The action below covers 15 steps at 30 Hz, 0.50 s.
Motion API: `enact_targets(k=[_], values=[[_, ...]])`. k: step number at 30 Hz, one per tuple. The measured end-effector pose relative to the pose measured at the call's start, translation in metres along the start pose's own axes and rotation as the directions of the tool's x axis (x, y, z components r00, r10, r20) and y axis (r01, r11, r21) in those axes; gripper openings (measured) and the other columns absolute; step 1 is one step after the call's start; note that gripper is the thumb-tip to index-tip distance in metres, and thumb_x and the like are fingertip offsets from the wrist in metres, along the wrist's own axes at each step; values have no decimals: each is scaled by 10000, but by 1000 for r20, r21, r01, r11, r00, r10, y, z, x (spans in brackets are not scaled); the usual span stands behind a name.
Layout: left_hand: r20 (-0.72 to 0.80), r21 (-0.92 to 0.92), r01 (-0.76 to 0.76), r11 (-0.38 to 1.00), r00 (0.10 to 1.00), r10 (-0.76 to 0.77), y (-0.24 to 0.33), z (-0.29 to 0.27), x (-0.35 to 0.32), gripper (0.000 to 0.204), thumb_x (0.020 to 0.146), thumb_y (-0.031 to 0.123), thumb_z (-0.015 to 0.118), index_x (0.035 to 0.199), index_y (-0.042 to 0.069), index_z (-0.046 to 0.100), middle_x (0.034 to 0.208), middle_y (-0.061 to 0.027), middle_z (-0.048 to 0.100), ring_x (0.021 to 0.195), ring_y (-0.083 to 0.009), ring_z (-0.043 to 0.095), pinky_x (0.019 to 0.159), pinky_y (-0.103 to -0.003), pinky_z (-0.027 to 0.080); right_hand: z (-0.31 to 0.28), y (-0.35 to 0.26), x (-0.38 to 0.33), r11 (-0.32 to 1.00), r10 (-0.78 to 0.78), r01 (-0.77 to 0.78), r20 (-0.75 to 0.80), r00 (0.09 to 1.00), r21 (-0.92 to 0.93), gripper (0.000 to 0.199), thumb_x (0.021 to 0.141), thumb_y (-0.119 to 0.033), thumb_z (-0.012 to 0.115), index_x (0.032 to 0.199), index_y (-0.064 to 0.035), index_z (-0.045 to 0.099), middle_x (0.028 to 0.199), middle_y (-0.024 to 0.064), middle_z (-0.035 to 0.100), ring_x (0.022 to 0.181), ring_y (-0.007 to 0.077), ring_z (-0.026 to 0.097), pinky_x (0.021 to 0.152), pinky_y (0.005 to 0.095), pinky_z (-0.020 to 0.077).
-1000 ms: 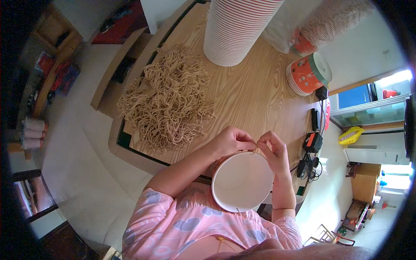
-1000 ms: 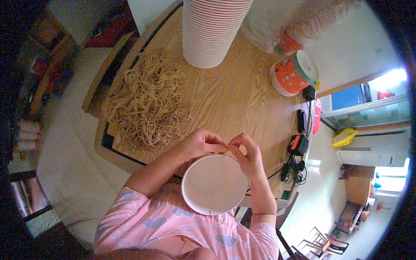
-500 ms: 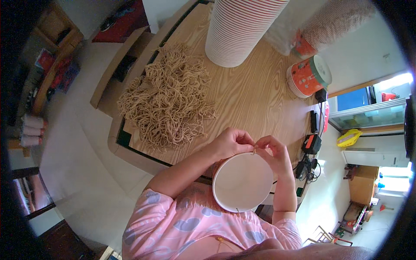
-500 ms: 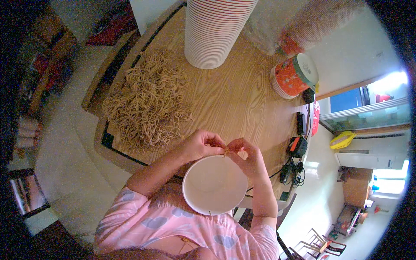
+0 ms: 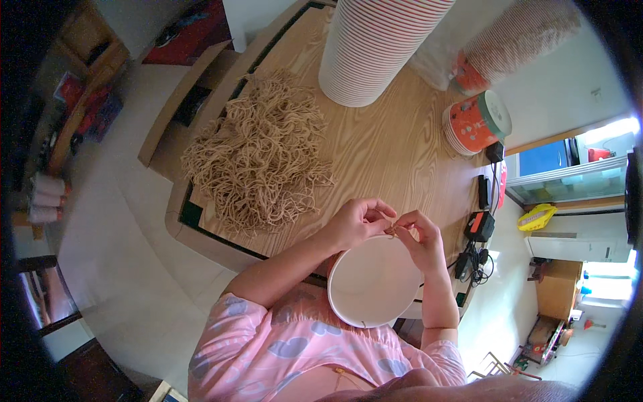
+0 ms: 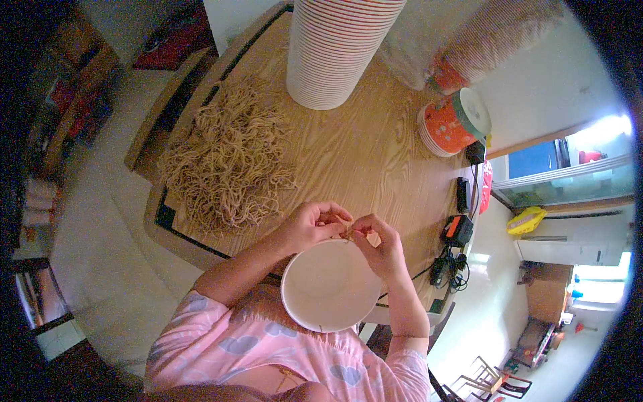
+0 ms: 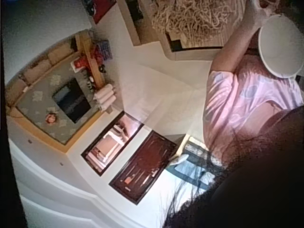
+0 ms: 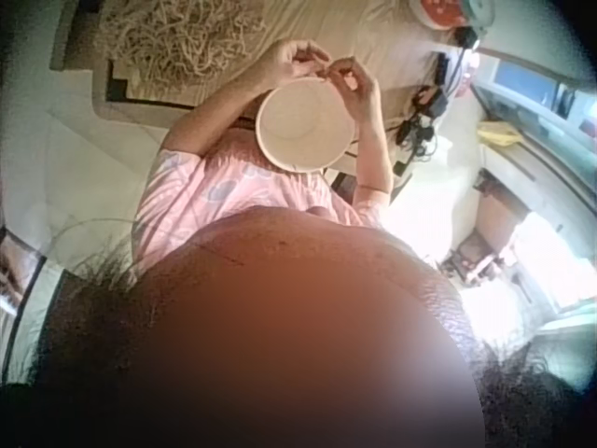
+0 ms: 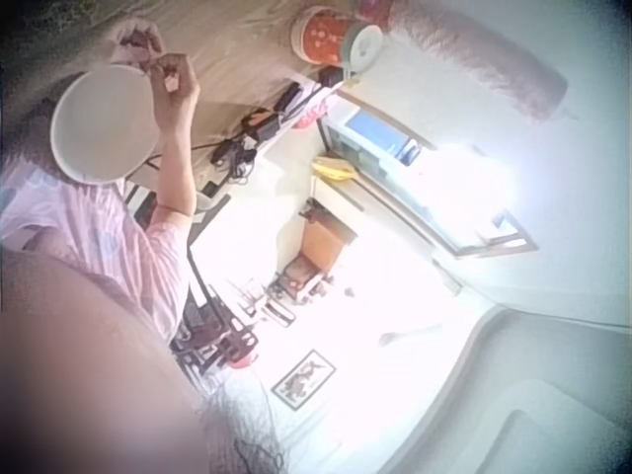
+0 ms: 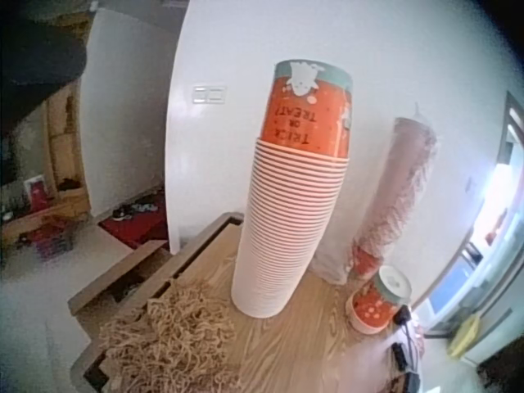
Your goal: Thread a thin elastic band through a hole in a paper bowl and tie it securely.
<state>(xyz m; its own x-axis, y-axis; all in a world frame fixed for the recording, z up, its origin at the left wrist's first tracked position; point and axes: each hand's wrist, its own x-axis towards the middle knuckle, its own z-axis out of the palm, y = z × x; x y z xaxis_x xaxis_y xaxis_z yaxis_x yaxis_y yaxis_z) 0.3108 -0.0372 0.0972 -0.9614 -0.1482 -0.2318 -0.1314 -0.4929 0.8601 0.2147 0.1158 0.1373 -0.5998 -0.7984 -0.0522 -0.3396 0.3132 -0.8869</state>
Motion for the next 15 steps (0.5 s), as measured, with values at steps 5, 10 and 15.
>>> enact_targets(k=[5,10,15], values=[[29,160,-90,983,996,87,-6,-2,2,134,808,79,636,918,8,605,779,-44,641,705,-91,599,641,-245,491,0,0,0,1000,13,-13,-7,1000,12,60,796,-1,619,844,-15,586,792,22,599,777,107,542,741,247,432],[31,99,-75,992,997,73,-12,-7,4,122,826,88,605,916,6,602,777,-47,636,711,-88,597,648,-245,492,1,2,-2,999,38,-38,-11,999,32,57,798,-7,621,843,-13,586,800,24,607,780,107,541,750,250,430],[58,3,-53,999,997,53,-14,-8,4,152,817,110,626,925,4,611,789,-44,635,724,-86,595,656,-246,489,1,1,-4,996,68,-67,-16,998,56,69,799,-8,619,860,-12,589,806,28,613,781,109,541,757,250,430]])
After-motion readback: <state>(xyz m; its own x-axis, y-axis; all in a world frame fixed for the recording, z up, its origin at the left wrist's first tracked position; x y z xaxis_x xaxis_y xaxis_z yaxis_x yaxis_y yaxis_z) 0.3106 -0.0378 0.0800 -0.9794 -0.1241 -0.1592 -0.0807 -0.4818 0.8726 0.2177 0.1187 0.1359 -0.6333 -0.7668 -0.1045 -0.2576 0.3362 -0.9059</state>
